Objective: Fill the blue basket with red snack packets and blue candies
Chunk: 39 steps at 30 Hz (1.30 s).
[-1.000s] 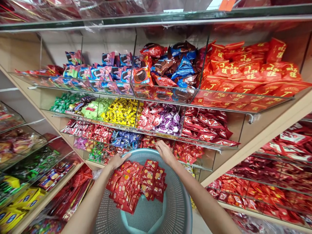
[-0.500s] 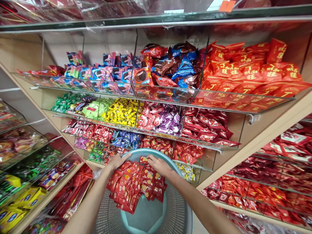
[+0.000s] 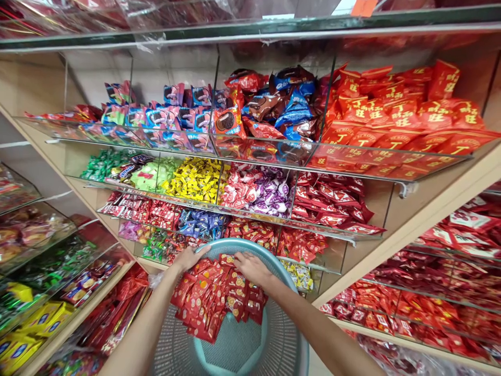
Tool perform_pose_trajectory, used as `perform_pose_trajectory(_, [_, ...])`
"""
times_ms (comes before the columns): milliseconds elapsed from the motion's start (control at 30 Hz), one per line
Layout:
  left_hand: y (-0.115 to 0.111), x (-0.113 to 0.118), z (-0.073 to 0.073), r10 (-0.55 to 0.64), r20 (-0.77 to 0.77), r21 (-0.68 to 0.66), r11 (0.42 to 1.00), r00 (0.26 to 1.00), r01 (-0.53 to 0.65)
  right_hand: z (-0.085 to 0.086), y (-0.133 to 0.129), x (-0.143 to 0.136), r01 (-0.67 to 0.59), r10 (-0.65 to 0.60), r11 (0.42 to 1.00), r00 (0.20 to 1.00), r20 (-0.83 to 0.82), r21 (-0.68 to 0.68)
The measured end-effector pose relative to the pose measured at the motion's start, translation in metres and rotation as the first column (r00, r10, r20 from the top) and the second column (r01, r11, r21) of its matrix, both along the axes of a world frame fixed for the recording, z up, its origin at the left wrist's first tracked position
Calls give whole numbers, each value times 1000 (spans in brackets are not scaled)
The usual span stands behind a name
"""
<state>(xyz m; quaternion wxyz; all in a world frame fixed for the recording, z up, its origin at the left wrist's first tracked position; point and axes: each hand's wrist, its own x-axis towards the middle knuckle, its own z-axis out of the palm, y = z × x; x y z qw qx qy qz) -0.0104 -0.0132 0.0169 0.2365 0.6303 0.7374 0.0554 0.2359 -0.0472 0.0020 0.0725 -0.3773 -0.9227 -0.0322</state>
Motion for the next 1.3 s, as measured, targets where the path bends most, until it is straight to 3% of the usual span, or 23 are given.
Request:
perform_pose_trajectory(200, [-1, 0, 1, -9, 0, 4, 1000, 1000, 9, 13, 4, 3, 31, -26, 996, 998, -60, 82])
perform_pose_trajectory(333, [0, -1, 0, -7, -2, -2, 1000, 1000, 7, 32, 24, 16, 144, -126, 987, 971, -204, 76])
perform_pose_trajectory(433, [1, -2, -3, -6, 2, 2, 1000, 1000, 6, 39, 46, 34, 242, -229, 970, 949, -215, 35])
perform_pose_trajectory(567, [3, -5, -8, -1, 10, 10, 1000, 1000, 1, 36, 68, 53, 273, -278, 960, 956, -97, -67])
perform_pose_trajectory(733, [4, -6, -11, -1, 25, -2, 1000, 1000, 1, 31, 80, 54, 268, -266, 942, 963, 38, -201])
perform_pose_trajectory(1167, [2, -6, -8, 11, 15, 7, 1000, 1000, -11, 26, 79, 56, 222, -219, 974, 974, 66, -46])
perform_pose_trajectory(1300, [4, -8, -11, 1, 38, -2, 1000, 999, -1, 33, 70, 58, 286, -293, 955, 950, -111, -72])
